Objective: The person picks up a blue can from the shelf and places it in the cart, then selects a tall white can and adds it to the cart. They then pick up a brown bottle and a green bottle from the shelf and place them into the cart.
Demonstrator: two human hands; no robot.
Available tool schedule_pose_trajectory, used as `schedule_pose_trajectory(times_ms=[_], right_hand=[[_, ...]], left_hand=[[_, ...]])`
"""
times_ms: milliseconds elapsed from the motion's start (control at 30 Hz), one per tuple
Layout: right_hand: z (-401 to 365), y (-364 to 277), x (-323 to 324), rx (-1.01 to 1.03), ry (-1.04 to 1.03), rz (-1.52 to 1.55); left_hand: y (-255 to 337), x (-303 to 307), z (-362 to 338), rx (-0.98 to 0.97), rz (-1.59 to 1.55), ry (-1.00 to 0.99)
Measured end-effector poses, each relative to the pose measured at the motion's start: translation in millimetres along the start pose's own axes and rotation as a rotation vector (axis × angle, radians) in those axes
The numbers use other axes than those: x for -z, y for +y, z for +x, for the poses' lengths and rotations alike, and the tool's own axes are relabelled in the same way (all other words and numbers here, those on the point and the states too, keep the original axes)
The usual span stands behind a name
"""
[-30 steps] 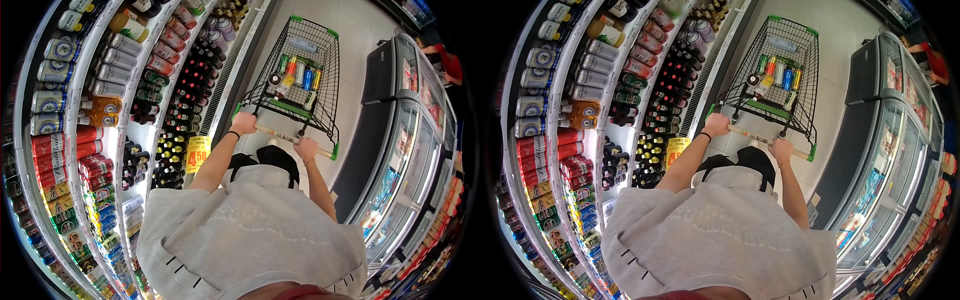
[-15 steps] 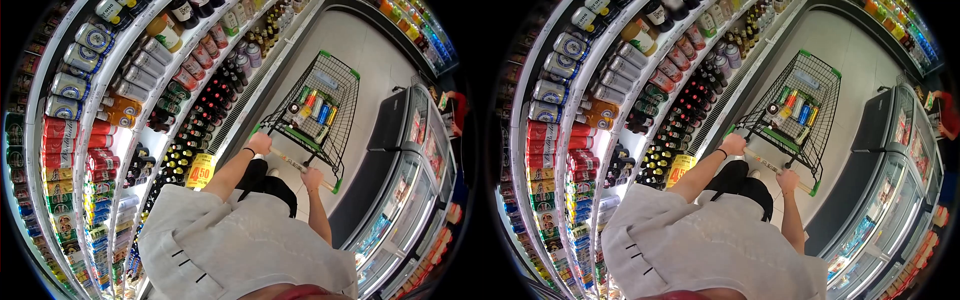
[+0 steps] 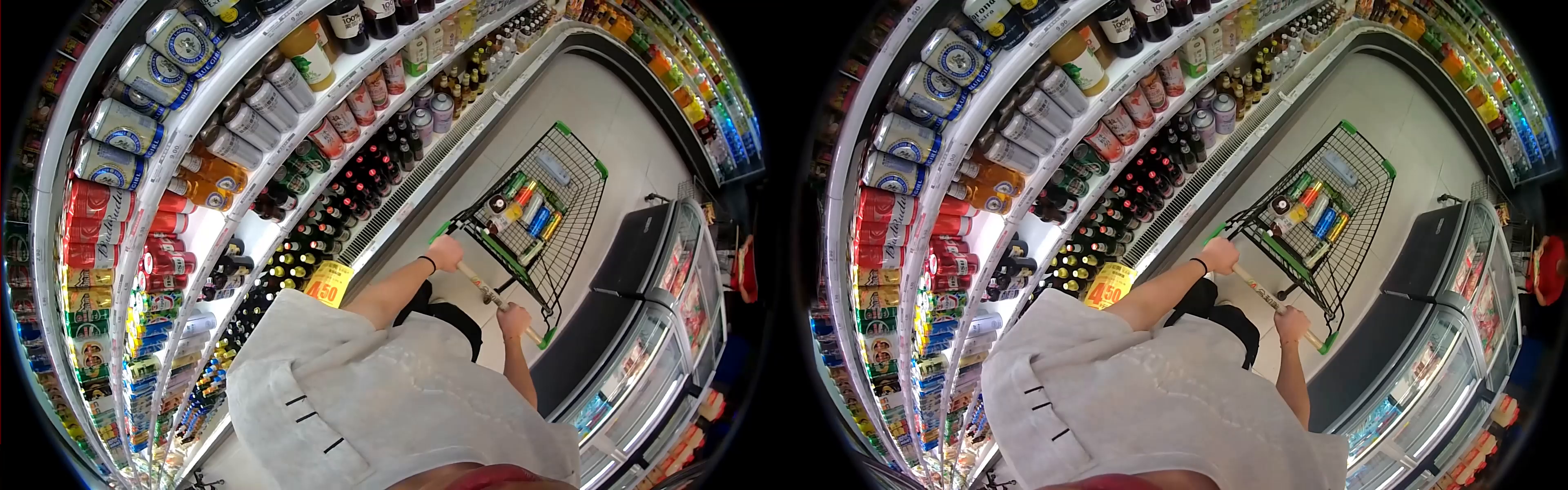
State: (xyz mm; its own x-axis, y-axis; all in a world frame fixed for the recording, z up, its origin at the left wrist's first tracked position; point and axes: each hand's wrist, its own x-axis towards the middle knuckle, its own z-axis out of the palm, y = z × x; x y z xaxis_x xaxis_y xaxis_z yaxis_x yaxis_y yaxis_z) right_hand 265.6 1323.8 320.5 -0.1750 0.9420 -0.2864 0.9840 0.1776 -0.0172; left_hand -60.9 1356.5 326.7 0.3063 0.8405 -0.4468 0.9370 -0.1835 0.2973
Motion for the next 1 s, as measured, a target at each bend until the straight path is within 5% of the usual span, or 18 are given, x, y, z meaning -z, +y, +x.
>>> schedule_pose_trajectory(times_ms=[700,1000], right_hand=[[59.3,7.8,18.2,0.035,0.049,-0.012],[69.2,21.7,20.8,0.154,-0.092,-0.015]], left_hand=[[-11.5,31.7,53.9,0.058,0.011,-0.071],[-1.7,4.7,50.7,0.180,-0.067,0.051]])
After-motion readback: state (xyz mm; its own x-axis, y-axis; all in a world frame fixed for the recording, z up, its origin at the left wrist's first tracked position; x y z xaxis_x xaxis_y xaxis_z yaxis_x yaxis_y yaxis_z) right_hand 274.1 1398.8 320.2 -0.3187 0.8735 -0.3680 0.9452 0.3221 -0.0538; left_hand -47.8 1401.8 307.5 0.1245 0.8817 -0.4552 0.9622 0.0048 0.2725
